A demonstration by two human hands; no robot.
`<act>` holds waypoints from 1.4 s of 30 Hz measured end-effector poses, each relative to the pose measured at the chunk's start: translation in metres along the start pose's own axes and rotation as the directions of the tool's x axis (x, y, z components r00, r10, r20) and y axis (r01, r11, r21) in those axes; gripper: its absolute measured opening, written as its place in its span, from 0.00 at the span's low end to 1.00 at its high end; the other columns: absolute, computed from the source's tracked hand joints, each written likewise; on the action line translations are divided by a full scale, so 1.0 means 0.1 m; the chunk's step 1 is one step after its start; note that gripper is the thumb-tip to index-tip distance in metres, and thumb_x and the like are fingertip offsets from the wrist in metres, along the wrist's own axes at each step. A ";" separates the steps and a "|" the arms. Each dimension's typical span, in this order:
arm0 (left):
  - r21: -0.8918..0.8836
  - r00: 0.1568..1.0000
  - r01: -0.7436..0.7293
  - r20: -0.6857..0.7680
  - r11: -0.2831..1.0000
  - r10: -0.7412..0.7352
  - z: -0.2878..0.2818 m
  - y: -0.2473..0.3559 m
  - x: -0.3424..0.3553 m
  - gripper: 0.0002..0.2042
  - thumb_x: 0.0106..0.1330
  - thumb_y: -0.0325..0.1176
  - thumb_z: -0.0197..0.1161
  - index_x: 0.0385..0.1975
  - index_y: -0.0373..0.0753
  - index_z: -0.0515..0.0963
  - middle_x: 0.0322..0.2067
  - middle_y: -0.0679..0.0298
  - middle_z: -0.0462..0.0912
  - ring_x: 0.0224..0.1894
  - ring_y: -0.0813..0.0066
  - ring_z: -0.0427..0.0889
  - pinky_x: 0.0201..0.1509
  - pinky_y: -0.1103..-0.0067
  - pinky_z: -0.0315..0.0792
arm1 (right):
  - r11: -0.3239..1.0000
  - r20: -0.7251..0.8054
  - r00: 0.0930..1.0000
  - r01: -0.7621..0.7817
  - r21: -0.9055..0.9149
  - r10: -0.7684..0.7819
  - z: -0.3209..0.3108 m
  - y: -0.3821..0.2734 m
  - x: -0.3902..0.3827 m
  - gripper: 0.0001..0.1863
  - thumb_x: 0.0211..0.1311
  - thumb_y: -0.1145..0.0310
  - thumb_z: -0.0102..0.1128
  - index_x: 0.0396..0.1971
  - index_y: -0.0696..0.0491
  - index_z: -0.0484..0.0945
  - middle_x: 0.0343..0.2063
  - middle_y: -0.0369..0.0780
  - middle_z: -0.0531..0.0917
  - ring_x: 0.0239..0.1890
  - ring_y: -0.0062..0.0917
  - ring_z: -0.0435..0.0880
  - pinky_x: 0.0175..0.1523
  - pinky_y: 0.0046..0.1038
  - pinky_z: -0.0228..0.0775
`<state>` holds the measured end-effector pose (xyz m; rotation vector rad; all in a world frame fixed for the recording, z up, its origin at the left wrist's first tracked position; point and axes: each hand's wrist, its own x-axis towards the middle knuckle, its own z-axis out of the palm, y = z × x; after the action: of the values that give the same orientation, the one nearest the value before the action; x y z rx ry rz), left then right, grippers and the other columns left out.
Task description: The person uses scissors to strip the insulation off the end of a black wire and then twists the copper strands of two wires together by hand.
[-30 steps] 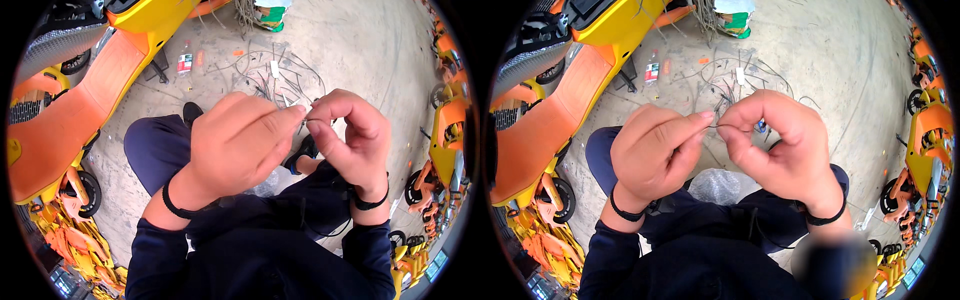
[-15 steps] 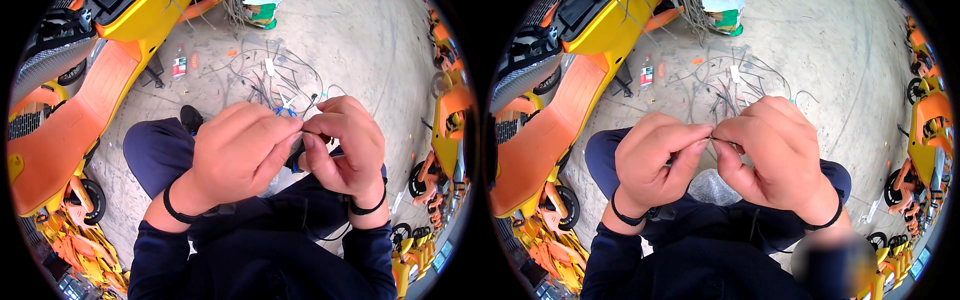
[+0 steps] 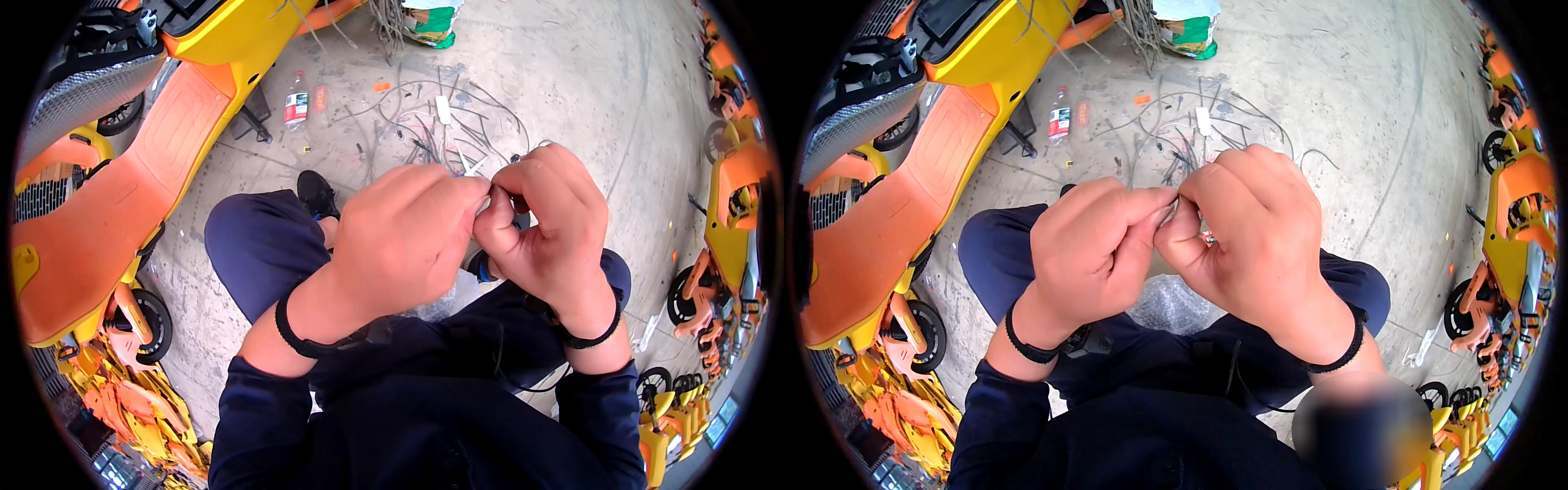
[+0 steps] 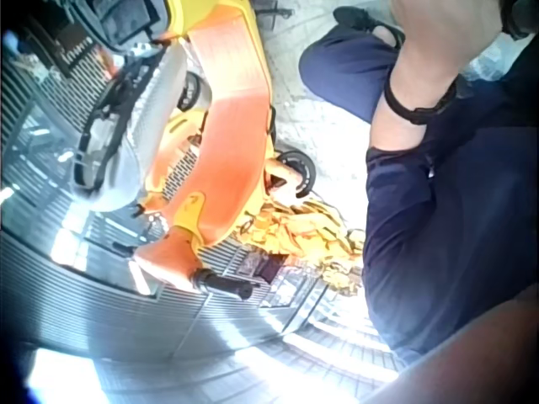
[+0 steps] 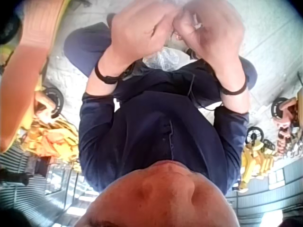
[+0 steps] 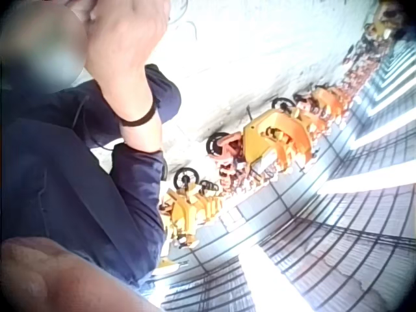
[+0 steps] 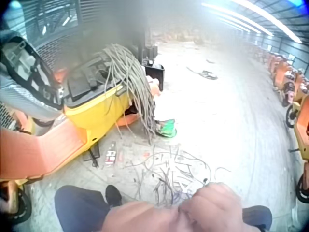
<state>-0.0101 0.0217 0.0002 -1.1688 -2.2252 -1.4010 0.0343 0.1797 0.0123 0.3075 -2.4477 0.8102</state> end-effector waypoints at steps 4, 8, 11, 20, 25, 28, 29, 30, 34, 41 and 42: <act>-0.020 0.999 -0.008 -0.050 1.000 0.007 0.01 -0.01 0.00 0.09 0.50 0.17 0.62 0.31 0.34 0.80 0.17 0.61 0.73 0.17 0.69 0.71 0.20 0.79 0.64 | 1.000 -0.046 0.999 -0.021 -0.005 0.021 0.03 0.01 0.00 0.08 0.33 0.79 0.61 0.18 0.54 0.72 0.14 0.37 0.69 0.17 0.32 0.68 0.23 0.29 0.60; -0.067 0.997 0.063 -0.037 0.996 -0.065 -0.03 0.05 0.00 0.08 0.54 0.18 0.62 0.33 0.35 0.80 0.17 0.63 0.74 0.17 0.75 0.70 0.21 0.82 0.62 | 0.989 0.035 0.999 -0.032 0.142 0.028 -0.06 0.05 0.05 0.07 0.39 0.79 0.61 0.20 0.55 0.74 0.16 0.37 0.73 0.20 0.30 0.72 0.27 0.27 0.63; -0.218 0.986 0.158 -0.012 0.963 -0.164 -0.08 0.09 0.01 0.07 0.56 0.20 0.63 0.34 0.35 0.80 0.19 0.66 0.75 0.19 0.81 0.69 0.22 0.85 0.60 | 0.891 0.145 0.987 -0.123 0.438 0.064 -0.14 0.12 0.02 0.03 0.47 0.79 0.60 0.24 0.56 0.76 0.20 0.37 0.77 0.24 0.27 0.76 0.31 0.25 0.66; -0.318 0.975 0.218 0.038 0.923 -0.218 -0.17 0.09 0.02 0.06 0.57 0.22 0.64 0.34 0.35 0.80 0.21 0.70 0.73 0.20 0.87 0.64 0.22 0.87 0.54 | 0.823 0.169 0.984 -0.138 0.551 0.052 -0.16 0.12 0.01 0.02 0.55 0.78 0.60 0.28 0.58 0.78 0.24 0.40 0.81 0.26 0.27 0.79 0.33 0.24 0.69; -0.294 0.977 0.207 0.018 0.933 -0.211 -0.17 0.09 0.02 0.06 0.56 0.22 0.65 0.33 0.35 0.81 0.22 0.70 0.74 0.20 0.87 0.64 0.21 0.87 0.55 | 0.877 0.090 0.995 -0.013 0.479 -0.034 -0.15 0.12 0.03 0.05 0.51 0.79 0.62 0.30 0.58 0.79 0.24 0.41 0.81 0.26 0.29 0.79 0.32 0.24 0.70; -0.275 0.981 0.191 0.016 0.942 -0.194 -0.17 0.07 0.03 0.07 0.54 0.21 0.66 0.33 0.35 0.81 0.22 0.69 0.75 0.19 0.86 0.65 0.21 0.87 0.56 | 0.894 0.082 0.995 0.022 0.448 -0.066 -0.17 0.12 0.04 0.06 0.49 0.80 0.63 0.30 0.58 0.79 0.25 0.41 0.81 0.26 0.29 0.79 0.32 0.24 0.70; -0.209 0.991 0.127 -0.001 0.970 -0.130 -0.17 0.07 0.03 0.08 0.53 0.20 0.66 0.33 0.36 0.81 0.22 0.67 0.75 0.19 0.83 0.66 0.21 0.86 0.57 | 0.896 0.080 0.994 0.030 0.443 -0.073 -0.18 0.11 0.04 0.07 0.49 0.80 0.63 0.30 0.58 0.79 0.25 0.41 0.81 0.26 0.29 0.79 0.32 0.24 0.70; -0.176 0.995 0.095 -0.006 0.980 -0.098 -0.16 0.06 0.03 0.09 0.52 0.20 0.66 0.33 0.36 0.81 0.22 0.67 0.76 0.19 0.82 0.67 0.21 0.85 0.58 | 0.886 0.101 0.994 0.000 0.464 -0.053 -0.19 0.10 0.04 0.06 0.49 0.80 0.62 0.30 0.58 0.79 0.25 0.41 0.81 0.26 0.30 0.79 0.32 0.24 0.70; -0.039 0.994 -0.089 -0.063 0.995 0.087 -0.15 0.02 0.03 0.12 0.49 0.19 0.67 0.34 0.37 0.82 0.21 0.65 0.77 0.19 0.76 0.70 0.22 0.83 0.61 | 0.851 0.193 0.981 -0.101 0.515 0.000 -0.24 0.09 0.05 0.06 0.49 0.80 0.61 0.29 0.58 0.79 0.24 0.41 0.81 0.26 0.29 0.79 0.32 0.25 0.70; -0.062 1.000 0.005 0.015 0.998 -0.004 -0.16 0.09 0.06 0.08 0.53 0.21 0.65 0.32 0.36 0.81 0.22 0.65 0.76 0.21 0.76 0.70 0.24 0.83 0.62 | 0.935 0.104 0.992 0.031 0.354 -0.072 -0.19 0.11 0.03 0.06 0.47 0.80 0.61 0.28 0.57 0.79 0.22 0.39 0.79 0.23 0.30 0.77 0.31 0.26 0.68; -0.095 0.993 0.104 0.065 0.990 -0.098 -0.16 0.11 0.06 0.05 0.55 0.22 0.63 0.31 0.36 0.80 0.22 0.65 0.76 0.21 0.77 0.70 0.25 0.83 0.62 | 0.955 0.103 0.992 0.044 0.293 -0.078 -0.20 0.10 0.04 0.07 0.47 0.80 0.61 0.29 0.57 0.78 0.22 0.39 0.79 0.23 0.30 0.76 0.30 0.27 0.67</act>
<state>-0.0093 0.0131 0.0188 -1.1583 -2.3101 -1.5503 0.0358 0.1998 0.0228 0.5492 -2.4060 1.1559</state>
